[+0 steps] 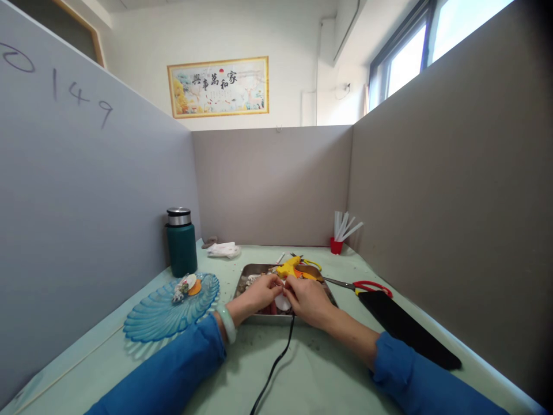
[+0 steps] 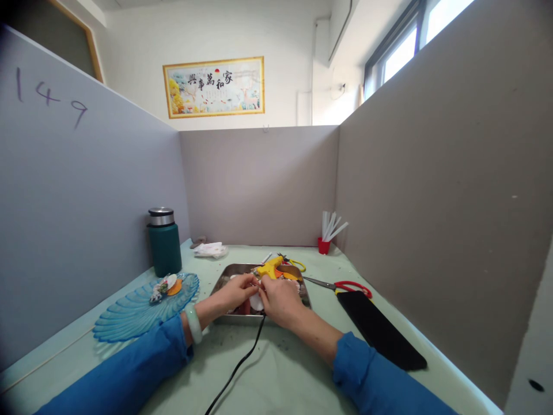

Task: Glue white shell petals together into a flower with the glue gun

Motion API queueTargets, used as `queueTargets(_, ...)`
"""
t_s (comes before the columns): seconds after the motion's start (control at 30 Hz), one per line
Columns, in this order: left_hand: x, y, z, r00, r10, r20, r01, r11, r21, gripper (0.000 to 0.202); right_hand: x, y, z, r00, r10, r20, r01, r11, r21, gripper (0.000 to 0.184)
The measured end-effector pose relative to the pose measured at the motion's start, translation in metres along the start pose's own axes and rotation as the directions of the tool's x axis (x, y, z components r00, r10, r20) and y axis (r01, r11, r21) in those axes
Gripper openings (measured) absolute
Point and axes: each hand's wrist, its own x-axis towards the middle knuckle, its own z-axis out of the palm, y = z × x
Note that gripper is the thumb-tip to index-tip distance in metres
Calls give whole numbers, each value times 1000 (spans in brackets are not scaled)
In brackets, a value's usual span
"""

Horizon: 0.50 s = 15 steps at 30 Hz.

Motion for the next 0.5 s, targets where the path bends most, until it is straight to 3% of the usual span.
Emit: queueTargets(0.5, 0, 1, -1, 1000, 5, 0, -5, 1000, 25, 21, 1, 0, 0, 1000, -2, 11, 2, 1000, -14, 30)
